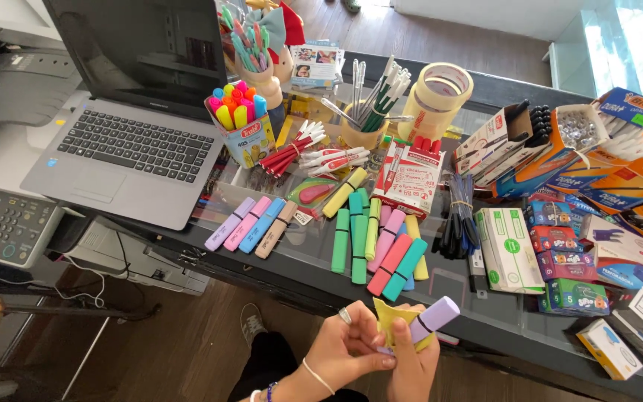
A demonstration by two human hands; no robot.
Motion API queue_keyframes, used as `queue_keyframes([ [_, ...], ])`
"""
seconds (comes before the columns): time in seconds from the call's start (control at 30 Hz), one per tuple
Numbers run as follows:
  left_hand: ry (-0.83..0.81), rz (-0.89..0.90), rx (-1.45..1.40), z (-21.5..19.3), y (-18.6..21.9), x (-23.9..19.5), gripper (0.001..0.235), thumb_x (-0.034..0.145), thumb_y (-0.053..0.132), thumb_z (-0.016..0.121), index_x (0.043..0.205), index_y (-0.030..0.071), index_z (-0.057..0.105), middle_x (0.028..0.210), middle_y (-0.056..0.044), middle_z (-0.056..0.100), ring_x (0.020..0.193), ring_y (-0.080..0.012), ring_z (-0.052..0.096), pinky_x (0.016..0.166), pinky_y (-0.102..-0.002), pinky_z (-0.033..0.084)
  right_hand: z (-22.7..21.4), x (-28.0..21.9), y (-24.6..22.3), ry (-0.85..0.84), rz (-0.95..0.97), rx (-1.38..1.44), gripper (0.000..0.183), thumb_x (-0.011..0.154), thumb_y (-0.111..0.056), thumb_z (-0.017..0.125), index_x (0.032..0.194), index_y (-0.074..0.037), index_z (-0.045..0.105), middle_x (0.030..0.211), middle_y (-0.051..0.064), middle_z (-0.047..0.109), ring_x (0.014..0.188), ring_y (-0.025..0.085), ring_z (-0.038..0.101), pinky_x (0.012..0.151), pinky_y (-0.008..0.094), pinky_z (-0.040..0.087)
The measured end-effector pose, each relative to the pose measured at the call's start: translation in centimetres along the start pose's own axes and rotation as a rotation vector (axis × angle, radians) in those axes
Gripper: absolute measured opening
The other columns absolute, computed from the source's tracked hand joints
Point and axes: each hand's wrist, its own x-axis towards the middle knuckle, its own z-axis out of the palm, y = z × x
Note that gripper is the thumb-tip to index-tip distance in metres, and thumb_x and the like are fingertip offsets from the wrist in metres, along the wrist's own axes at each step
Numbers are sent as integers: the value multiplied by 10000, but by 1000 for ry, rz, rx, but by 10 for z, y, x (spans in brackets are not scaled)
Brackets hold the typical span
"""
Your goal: Picking up markers from a shelf and cleaning them with a cloth on a counter
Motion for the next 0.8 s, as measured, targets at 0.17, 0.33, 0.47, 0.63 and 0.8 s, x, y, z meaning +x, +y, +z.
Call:
queue_keyframes([
  [0.17, -42, 279, 445, -7, 47, -2, 531, 853, 386, 789, 1285, 155, 585, 1193, 16, 648, 900, -99, 570, 862, -279, 492, -18, -6, 20, -103, 22, -51, 254, 970, -287, 762, 970, -57, 653, 853, 63, 670, 731, 160, 590, 669, 282, 457],
  [0.33, -130, 346, 544, -17, 44, 11, 302, 1006, 406, 707, 1101, 120, 736, 1052, -27, 630, 982, -188, 610, 974, -331, 468, -42, -9, 69, -182, 134, -411, 219, 915, -212, 785, 869, -1, 747, 739, 85, 655, 636, 163, 609, 519, 352, 473],
  [0.47, 85, 227, 51, -48, 34, 25, 124, 987, 111, 750, 1108, 89, 743, 1056, -50, 789, 976, -150, 741, 946, -312, 645, -4, -19, 21, -338, 245, -323, 212, 897, -127, 842, 792, -22, 691, 495, 47, 533, 364, 137, 484, 319, 309, 378],
  [0.63, 457, 232, 416, -144, 126, 22, 369, 1075, 231, 598, 1423, 142, 684, 990, -70, 800, 636, -108, 632, 564, -247, 591, -4, -30, 9, -398, 404, -380, 405, 900, -148, 909, 652, -32, 611, 602, 59, 520, 497, 203, 550, 492, 330, 453],
  [0.8, 634, -42, 1171, -229, 143, 32, 480, 1080, 426, 529, 1516, 259, 641, 926, -11, 785, 519, -134, 533, 516, -301, 468, -61, -22, 43, -198, 438, -470, 411, 867, -223, 903, 647, -39, 610, 583, 94, 524, 475, 247, 529, 500, 367, 437],
])
